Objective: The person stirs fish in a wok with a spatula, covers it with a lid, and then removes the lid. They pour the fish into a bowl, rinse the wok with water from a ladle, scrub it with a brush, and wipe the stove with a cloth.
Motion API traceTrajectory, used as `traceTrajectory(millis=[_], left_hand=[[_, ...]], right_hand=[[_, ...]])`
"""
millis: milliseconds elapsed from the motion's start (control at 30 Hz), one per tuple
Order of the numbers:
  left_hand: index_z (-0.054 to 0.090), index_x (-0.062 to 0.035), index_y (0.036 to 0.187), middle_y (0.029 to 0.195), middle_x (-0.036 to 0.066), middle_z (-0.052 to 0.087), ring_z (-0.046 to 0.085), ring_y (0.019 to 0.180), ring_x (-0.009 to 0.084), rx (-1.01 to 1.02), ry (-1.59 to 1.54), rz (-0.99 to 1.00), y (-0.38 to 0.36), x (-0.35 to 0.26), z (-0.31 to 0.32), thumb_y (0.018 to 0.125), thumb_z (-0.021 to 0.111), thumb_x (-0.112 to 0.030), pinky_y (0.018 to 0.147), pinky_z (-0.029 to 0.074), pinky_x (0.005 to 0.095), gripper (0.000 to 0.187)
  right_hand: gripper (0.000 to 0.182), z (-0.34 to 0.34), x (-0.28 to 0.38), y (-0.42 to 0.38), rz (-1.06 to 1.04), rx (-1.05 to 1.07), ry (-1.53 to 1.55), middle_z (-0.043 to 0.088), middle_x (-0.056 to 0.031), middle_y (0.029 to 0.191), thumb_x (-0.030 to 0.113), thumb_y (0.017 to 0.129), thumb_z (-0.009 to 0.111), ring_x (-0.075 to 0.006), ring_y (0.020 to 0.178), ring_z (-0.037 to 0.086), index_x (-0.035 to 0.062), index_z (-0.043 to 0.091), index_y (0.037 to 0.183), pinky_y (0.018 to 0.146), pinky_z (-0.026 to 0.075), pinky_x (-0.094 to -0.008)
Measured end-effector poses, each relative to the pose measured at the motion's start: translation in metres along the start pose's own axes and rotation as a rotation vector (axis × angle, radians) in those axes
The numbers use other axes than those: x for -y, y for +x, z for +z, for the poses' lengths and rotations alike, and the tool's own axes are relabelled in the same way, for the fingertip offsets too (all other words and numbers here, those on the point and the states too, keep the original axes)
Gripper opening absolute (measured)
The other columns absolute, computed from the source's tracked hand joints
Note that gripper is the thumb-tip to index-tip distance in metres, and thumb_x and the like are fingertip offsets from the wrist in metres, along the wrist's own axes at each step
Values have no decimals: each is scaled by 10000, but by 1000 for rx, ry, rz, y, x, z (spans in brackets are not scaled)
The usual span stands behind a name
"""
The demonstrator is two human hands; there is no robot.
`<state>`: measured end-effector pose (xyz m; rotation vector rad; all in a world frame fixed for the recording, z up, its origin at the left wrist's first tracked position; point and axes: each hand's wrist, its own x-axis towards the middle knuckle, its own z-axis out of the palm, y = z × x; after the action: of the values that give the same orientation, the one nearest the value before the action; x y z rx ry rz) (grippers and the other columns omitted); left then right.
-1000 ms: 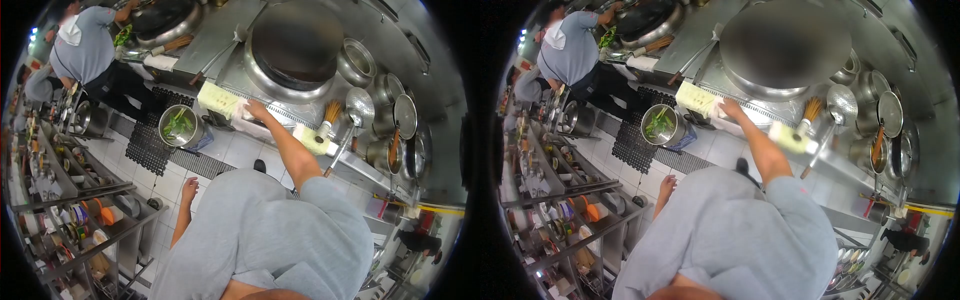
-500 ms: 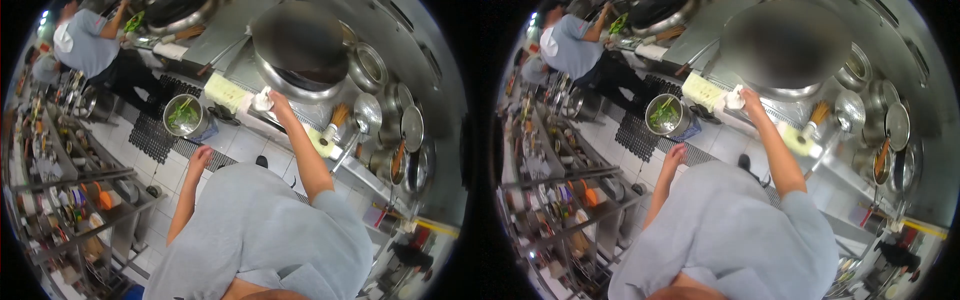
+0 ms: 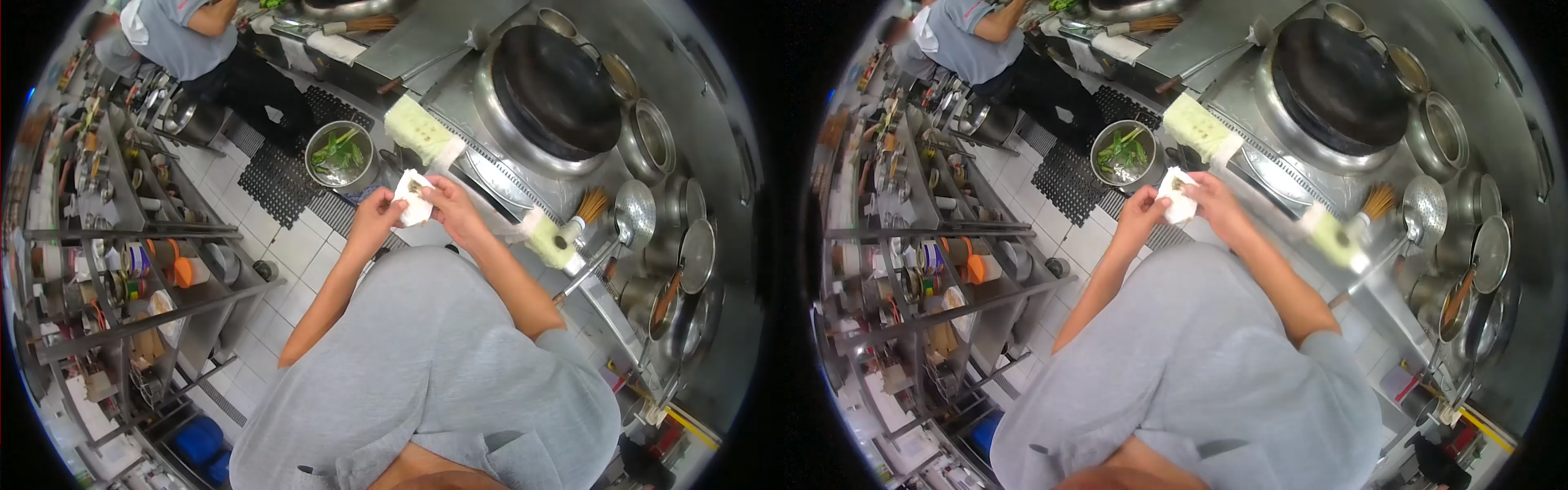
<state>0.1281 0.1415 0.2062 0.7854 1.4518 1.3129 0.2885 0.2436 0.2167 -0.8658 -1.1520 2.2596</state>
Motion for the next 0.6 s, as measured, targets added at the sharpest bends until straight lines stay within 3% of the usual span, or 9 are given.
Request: traceTrajectory(millis=[67,200,300,367,433,467,500,533,600], left_hand=[[582,-23,980,922,100,674,657,796,154,-16,-152,-74,-3,-1,2,937,627,-148,711,569,305,140],[551,-21,1058,1051,130,667,668,943,218,17,-859,-258,-9,-14,-3,944,581,-115,797,585,361,151],[539,-20,1073,1092,129,651,647,1016,235,-8,-818,-245,-9,-5,-9,942,569,-108,839,578,405,161],[541,-23,1056,1005,129,653,664,909,200,-190,-322,-18,-9,18,-5,931,594,-68,775,593,399,143],[593,-5,992,933,97,681,671,790,182,-373,274,186,-12,13,-1,918,620,-55,682,548,322,93],[633,-9,940,949,118,676,677,800,255,-458,425,475,-23,-17,6,886,624,-38,678,545,353,61],[648,-18,949,972,129,672,665,859,296,-395,555,672,-22,-24,4,872,626,-38,727,539,383,82],[663,-26,958,995,141,667,653,917,336,-312,691,861,-20,-25,3,858,629,-39,776,533,413,107],[671,-42,988,1055,146,664,621,1013,360,-56,783,817,-16,-19,8,849,634,-51,861,503,447,144]], right_hand=[[270,-1,-2,2,-87,-98,-171,668,-109,1116,63,946,607,-231,1006,654,32,608,1213,874,546,-356],[353,8,6,-6,-850,54,-1095,656,-140,1099,-104,779,607,-315,1010,632,55,707,1077,873,510,-356],[350,11,7,-8,-847,135,-1218,639,-145,1155,-101,784,593,-324,1086,598,49,705,1081,917,492,-383],[306,2,-4,-14,-760,22,-1123,635,-140,1168,-21,819,610,-311,1097,598,42,683,1109,924,494,-396],[287,-7,-16,-13,-668,-40,-1040,631,-136,1180,58,853,626,-298,1107,598,36,662,1137,932,496,-409],[278,2,-8,-16,-295,-17,-522,625,-124,1182,85,917,590,-259,1087,599,26,623,1186,914,504,-385],[274,11,3,-18,112,-14,-28,618,-112,1184,111,981,555,-220,1067,600,17,584,1236,896,512,-360],[283,17,4,-15,148,24,105,618,-110,1180,138,998,536,-216,1058,606,11,560,1250,892,518,-360],[312,22,4,-13,226,63,378,618,-106,1173,191,1033,498,-207,1039,616,-1,512,1278,883,528,-360]])
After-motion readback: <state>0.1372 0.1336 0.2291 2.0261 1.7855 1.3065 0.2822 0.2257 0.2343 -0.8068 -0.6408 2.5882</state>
